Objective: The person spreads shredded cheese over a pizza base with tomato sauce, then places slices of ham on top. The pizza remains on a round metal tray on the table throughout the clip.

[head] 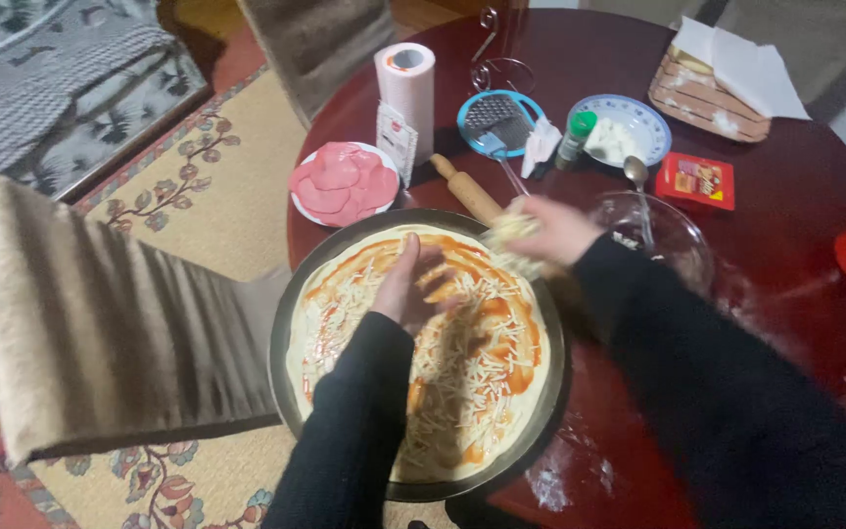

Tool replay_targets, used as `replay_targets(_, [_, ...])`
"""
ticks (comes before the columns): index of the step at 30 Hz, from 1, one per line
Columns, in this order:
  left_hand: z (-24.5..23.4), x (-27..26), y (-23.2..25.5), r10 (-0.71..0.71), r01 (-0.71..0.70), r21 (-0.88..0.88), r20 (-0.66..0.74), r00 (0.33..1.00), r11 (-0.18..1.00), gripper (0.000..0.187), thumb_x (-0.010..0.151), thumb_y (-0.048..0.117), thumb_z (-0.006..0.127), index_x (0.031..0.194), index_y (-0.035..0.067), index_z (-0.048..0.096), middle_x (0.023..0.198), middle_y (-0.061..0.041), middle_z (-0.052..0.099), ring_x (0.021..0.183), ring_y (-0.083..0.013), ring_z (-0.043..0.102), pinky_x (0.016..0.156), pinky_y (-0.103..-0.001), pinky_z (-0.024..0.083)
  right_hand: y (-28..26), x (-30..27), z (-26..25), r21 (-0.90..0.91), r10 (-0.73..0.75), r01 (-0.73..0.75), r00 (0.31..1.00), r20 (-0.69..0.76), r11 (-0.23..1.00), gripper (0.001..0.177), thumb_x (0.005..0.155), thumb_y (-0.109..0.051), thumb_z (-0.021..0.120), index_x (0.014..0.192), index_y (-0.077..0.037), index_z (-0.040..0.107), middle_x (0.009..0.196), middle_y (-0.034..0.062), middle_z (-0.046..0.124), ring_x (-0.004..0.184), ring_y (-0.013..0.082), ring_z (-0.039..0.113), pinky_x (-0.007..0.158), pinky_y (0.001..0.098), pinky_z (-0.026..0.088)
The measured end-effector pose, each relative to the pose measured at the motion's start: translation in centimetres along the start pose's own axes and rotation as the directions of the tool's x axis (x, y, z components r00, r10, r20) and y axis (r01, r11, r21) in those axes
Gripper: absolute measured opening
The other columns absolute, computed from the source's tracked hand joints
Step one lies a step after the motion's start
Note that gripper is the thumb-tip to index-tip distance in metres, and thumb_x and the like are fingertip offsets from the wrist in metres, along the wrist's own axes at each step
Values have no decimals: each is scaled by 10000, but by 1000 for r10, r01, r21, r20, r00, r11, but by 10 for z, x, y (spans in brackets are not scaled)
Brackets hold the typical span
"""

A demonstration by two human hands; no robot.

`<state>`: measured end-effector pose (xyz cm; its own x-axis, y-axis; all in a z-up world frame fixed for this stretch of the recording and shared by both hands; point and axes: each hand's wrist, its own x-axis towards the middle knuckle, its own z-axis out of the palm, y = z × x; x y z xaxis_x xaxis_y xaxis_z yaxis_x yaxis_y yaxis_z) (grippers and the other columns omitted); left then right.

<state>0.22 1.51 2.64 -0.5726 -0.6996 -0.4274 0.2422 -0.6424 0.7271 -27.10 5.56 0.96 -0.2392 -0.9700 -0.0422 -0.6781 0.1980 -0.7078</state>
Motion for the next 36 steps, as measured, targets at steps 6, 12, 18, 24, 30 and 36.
replay_targets(6, [-62,43,-38,-9,76,-408,163,987,910,820,934,764,523,1343,56,576,1197,-211,691,981,-378,738,753,-568,646,-75,18,119,-101,-115,134,979,170,986,429,697,-446,851,1054,-315,652,1018,37,760,995,292,731,877,422,588])
replay_targets(12, [-109,32,-41,66,-88,-412,-68,995,907,393,910,36,739,1269,15,583,1128,-177,667,955,-331,741,793,-475,662,-99,24,114,-154,-226,250,962,155,956,439,720,-427,823,1123,-328,682,1145,-3,760,1074,259,718,924,427,583])
replay_targets(18, [-139,21,-27,12,-82,-346,-201,980,935,350,905,0,667,1237,-105,633,1148,-316,644,972,-399,740,799,-485,657,-54,50,70,-305,-98,114,993,65,946,465,803,-405,790,1237,-262,705,1178,122,747,1137,323,686,1008,444,551])
replay_targets(24, [-164,6,-33,-90,43,-259,-172,981,965,596,800,-107,585,1389,-46,525,1182,-288,538,939,-392,712,762,-475,673,-3,77,72,-533,-30,83,994,108,842,314,893,-275,651,1180,-366,741,1109,49,792,1136,268,710,1022,385,550])
replay_targets(30, [-181,16,-40,-23,-52,-312,-232,972,949,458,863,-161,464,1309,-99,544,1159,-338,596,1017,-440,712,845,-532,655,-6,104,88,-526,1,35,998,68,850,349,884,-401,705,1231,-366,723,1098,39,785,1126,259,708,993,402,560])
replay_targets(36, [-166,-6,-12,-82,-15,-392,-229,970,920,343,928,-88,442,1255,-109,544,1153,-312,604,1043,-412,699,904,-541,634,24,115,79,-675,85,9,991,106,738,315,858,-433,731,1160,-360,778,1094,55,804,1131,275,725,999,387,573])
